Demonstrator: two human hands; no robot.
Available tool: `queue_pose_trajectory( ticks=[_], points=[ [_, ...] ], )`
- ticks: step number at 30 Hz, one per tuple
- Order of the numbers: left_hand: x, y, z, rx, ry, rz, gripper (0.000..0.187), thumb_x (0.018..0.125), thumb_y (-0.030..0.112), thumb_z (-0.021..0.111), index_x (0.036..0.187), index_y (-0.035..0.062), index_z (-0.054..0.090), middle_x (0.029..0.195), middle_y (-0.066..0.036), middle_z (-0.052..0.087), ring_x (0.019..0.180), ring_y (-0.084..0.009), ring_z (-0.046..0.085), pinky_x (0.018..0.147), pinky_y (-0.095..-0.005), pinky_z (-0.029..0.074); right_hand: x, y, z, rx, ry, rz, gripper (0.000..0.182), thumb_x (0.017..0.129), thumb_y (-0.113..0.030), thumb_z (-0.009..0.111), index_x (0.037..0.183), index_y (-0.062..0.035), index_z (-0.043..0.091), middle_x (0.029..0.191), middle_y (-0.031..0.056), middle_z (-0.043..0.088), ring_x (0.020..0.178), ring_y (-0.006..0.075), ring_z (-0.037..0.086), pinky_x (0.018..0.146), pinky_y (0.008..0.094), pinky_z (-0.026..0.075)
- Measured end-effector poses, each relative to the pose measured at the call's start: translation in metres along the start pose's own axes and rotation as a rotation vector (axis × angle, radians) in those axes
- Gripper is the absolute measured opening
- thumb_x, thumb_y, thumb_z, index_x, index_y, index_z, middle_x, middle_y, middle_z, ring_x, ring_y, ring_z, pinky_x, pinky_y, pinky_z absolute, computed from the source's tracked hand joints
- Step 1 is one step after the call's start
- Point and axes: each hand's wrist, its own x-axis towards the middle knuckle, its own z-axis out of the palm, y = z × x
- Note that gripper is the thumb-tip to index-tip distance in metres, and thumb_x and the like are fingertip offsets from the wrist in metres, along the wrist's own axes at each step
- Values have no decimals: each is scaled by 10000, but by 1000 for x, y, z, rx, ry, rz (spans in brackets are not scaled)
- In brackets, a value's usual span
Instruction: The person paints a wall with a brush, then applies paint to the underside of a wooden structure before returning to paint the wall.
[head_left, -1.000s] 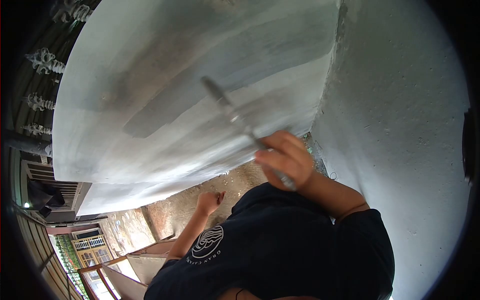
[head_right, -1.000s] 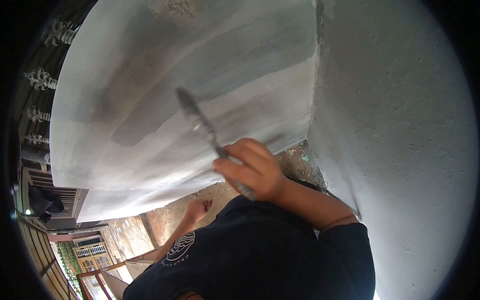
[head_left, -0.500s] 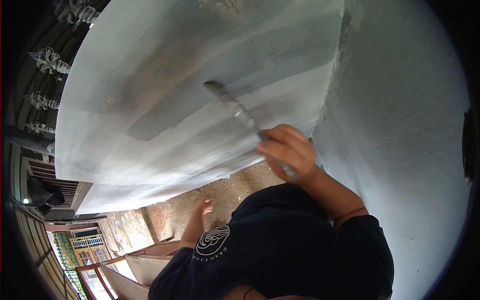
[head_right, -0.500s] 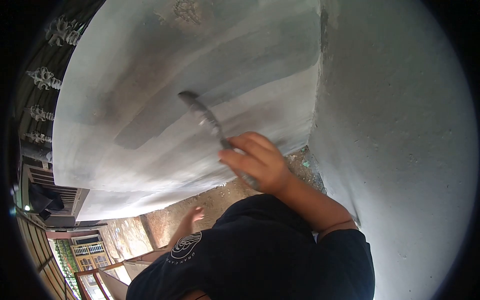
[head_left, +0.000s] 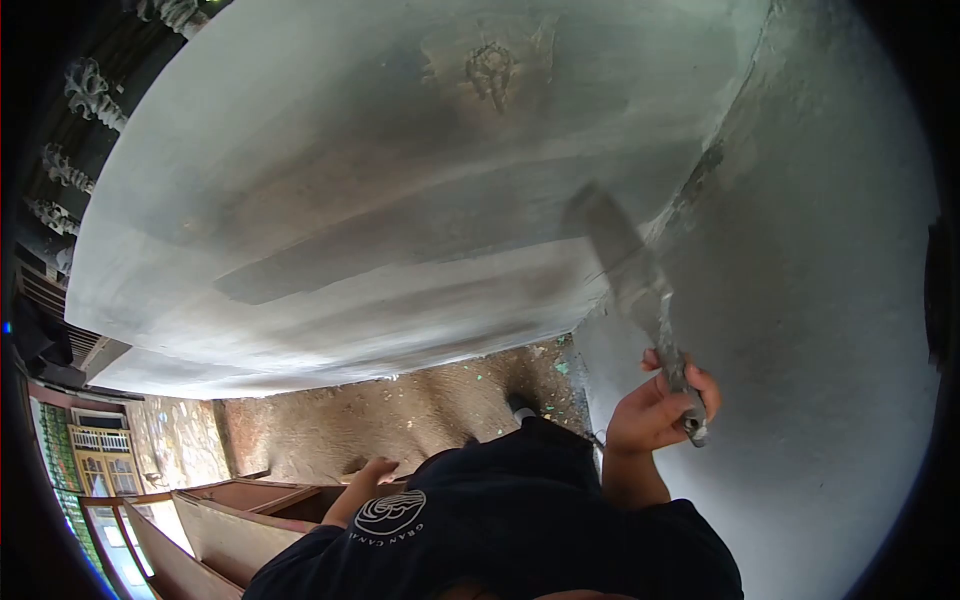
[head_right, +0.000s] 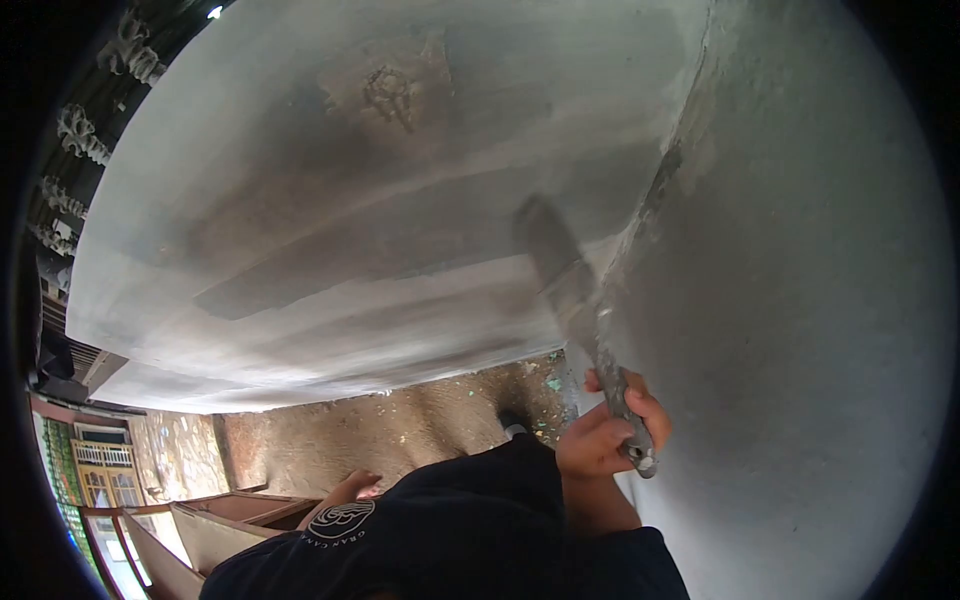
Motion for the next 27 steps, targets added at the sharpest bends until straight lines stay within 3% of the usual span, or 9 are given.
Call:
queue_pose_trajectory(
  ticks=[2, 4, 7, 9, 14, 17, 21, 24, 27],
  points=[
    [-40, -2, 11, 86, -32, 39, 404, 916, 439, 627, 1041, 74, 746, 953, -166, 753, 881, -286, 732, 760, -407, 555, 2, 4, -3, 197, 41, 112, 227, 1066, -189, 507, 1216, -21, 482, 946, 177, 641, 806, 275, 672, 708, 375, 540],
    [-59, 26, 10, -328, -131, -378, 384, 917, 423, 661, 1044, 70, 741, 920, -152, 741, 842, -240, 726, 726, -371, 544, 3, 4, -3, 299, -102, 313, 220, 1061, -188, 526, 1192, -13, 499, 970, 163, 642, 815, 289, 692, 708, 376, 550],
    [-52, 51, 17, -320, -174, -265, 395, 1030, 389, 544, 848, 65, 678, 701, -34, 649, 577, -160, 598, 515, -319, 461, -14, 8, -2, 233, -291, 479, 214, 1058, -193, 539, 1167, -9, 520, 996, 169, 640, 841, 300, 703, 741, 394, 554],
    [6, 19, 40, -170, -123, -80, 474, 907, 501, 674, 1019, 49, 762, 867, -139, 736, 794, -212, 697, 725, -383, 548, -24, 2, 2, 266, -342, 559, 204, 1056, -195, 549, 1142, -12, 524, 1004, 176, 639, 862, 303, 702, 766, 402, 551],
    [-23, 65, 25, -340, 72, 23, 526, 901, 513, 640, 954, 9, 781, 987, -189, 762, 915, -301, 727, 872, -425, 548, -61, -31, 28, 433, -436, 785, 189, 1062, -212, 545, 1094, -28, 513, 1020, 182, 638, 896, 287, 679, 819, 408, 526],
    [4, 51, 44, 64, 57, 124, 520, 911, 478, 595, 1000, -3, 770, 1058, -238, 742, 1034, -380, 712, 931, -468, 533, -100, -44, 45, 529, -410, 842, 223, 1077, -240, 521, 1011, -27, 521, 999, 156, 647, 882, 251, 649, 814, 386, 508],
    [5, 56, 83, 161, 145, 172, 499, 915, 458, 568, 1081, 29, 761, 1130, -258, 715, 1129, -405, 670, 1001, -479, 510, -151, -64, 76, 137, -714, 737, 276, 1081, -198, 485, 921, -5, 601, 941, 112, 662, 851, 205, 632, 802, 336, 499],
    [-32, 75, 116, 96, 70, 57, 532, 897, 459, 587, 1257, 82, 694, 1296, -203, 672, 1229, -362, 635, 1043, -476, 497, -180, -78, 94, 90, -906, 715, 88, 958, 10, 576, 986, 27, 658, 984, 168, 656, 847, 239, 660, 793, 356, 539],
    [-39, 79, 131, 193, -42, 73, 496, 889, 432, 592, 1223, 84, 707, 1294, -187, 678, 1236, -353, 634, 1048, -478, 495, -171, -100, 139, 185, -920, 15, 192, 825, 38, 669, 1014, 11, 687, 943, 183, 665, 760, 291, 647, 695, 367, 523]
  ],
)
